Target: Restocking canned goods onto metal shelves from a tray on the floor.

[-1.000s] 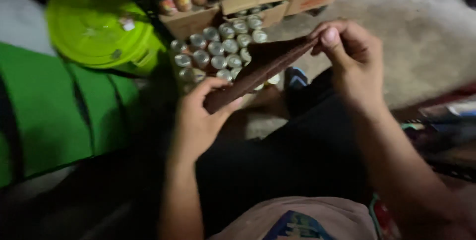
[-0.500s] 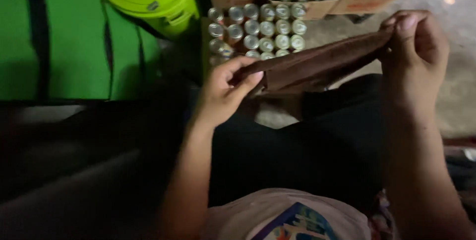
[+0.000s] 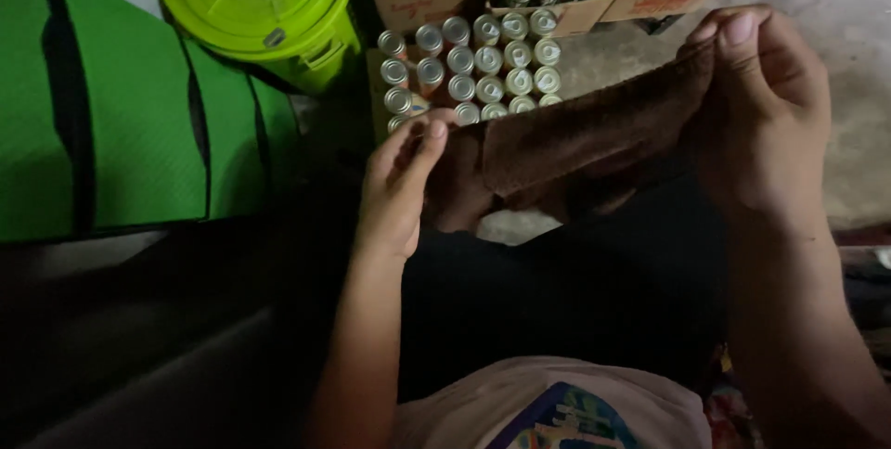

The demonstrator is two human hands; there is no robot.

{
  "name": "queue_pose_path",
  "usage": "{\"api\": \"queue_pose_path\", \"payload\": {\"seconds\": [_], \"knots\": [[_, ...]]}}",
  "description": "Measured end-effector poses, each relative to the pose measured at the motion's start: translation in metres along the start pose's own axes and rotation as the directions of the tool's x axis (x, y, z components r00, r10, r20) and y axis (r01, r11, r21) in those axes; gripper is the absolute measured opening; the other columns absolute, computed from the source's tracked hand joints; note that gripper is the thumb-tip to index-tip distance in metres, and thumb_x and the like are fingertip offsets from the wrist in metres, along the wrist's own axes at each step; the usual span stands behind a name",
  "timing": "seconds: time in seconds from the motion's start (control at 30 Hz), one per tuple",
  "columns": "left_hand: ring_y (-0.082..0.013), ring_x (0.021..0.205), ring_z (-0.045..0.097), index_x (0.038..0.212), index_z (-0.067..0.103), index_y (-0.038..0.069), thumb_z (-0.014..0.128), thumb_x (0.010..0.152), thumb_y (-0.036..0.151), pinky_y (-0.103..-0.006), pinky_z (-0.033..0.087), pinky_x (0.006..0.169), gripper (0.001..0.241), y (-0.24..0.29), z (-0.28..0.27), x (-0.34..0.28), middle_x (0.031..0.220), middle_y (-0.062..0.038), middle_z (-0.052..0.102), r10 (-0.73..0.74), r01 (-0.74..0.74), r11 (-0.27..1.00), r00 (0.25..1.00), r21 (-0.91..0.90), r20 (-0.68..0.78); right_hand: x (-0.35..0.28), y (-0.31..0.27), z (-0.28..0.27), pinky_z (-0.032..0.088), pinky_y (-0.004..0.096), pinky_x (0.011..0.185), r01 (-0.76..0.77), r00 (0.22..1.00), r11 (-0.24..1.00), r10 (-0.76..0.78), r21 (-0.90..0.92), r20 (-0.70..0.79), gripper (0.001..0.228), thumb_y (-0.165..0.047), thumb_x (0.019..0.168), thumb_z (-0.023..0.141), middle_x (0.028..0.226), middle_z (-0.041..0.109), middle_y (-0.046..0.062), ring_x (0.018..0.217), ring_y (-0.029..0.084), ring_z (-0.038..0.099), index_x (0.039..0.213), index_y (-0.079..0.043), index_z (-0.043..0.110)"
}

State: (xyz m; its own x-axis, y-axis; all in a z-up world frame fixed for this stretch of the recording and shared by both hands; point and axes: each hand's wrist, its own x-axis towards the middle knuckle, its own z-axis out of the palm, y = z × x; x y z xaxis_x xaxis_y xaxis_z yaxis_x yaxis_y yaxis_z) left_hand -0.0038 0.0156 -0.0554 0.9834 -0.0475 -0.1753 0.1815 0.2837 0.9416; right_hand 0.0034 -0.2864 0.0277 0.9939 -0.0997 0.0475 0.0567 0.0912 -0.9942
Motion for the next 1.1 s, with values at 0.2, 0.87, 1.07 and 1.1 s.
{"api": "queue_pose_path", "payload": {"seconds": [0.2, 0.87, 1.07, 1.1], "knots": [[-0.011, 0.105, 0.06, 0.125, 0.063, 0.006, 0.077, 0.095, 0.028, -0.0275, 0.047, 0.097, 0.039, -0.012, 0.016, -0.005, 0.11, 0.001, 0.065, 0.005, -0.004, 0.998, 1.0, -0.062, 0.014, -0.004, -0.016, 0.015, 0.042, 0.022, 0.071, -0.023, 0.999, 0.998, 0.022, 0.054, 0.029, 0.025, -0.024, 0.123, 0.051, 0.092, 0.059, 0.002, 0.075, 0.009, 0.053, 0.113, -0.003, 0.06], [-0.0072, 0.091, 0.065, 0.106, 0.075, 0.004, 0.079, 0.091, 0.031, -0.0226, 0.052, 0.085, 0.031, 0.015, 0.051, -0.003, 0.097, 0.002, 0.072, 0.023, -0.042, 0.985, 0.993, 0.166, 0.119, -0.017, 0.038, 0.045, 0.048, 0.032, 0.102, 0.172, 0.983, 0.917, -0.184, -0.36, 0.0, 0.026, -0.004, 0.099, 0.06, 0.123, 0.061, 0.008, 0.117, 0.018, 0.058, 0.124, -0.002, 0.057], [-0.0055, 0.088, 0.066, 0.107, 0.075, 0.003, 0.079, 0.09, 0.034, -0.022, 0.054, 0.081, 0.035, 0.027, 0.053, -0.01, 0.096, 0.001, 0.075, -0.081, 0.022, 0.977, 0.959, 0.211, 0.273, -0.038, 0.032, 0.055, 0.049, 0.036, 0.11, 0.417, 0.89, 0.79, -0.257, -0.448, 0.376, 0.031, 0.006, 0.094, 0.07, 0.126, 0.068, 0.013, 0.124, 0.026, 0.064, 0.124, -0.001, 0.066], [-0.005, 0.088, 0.066, 0.108, 0.075, 0.003, 0.079, 0.09, 0.034, -0.0217, 0.054, 0.081, 0.036, 0.032, 0.052, -0.009, 0.096, 0.001, 0.075, -0.074, -0.004, 0.971, 0.946, 0.24, 0.315, -0.035, 0.037, 0.053, 0.051, 0.035, 0.107, 0.375, 0.909, 0.816, -0.23, -0.439, 0.349, 0.029, 0.005, 0.094, 0.071, 0.124, 0.07, 0.012, 0.121, 0.026, 0.066, 0.123, -0.001, 0.068]]}}
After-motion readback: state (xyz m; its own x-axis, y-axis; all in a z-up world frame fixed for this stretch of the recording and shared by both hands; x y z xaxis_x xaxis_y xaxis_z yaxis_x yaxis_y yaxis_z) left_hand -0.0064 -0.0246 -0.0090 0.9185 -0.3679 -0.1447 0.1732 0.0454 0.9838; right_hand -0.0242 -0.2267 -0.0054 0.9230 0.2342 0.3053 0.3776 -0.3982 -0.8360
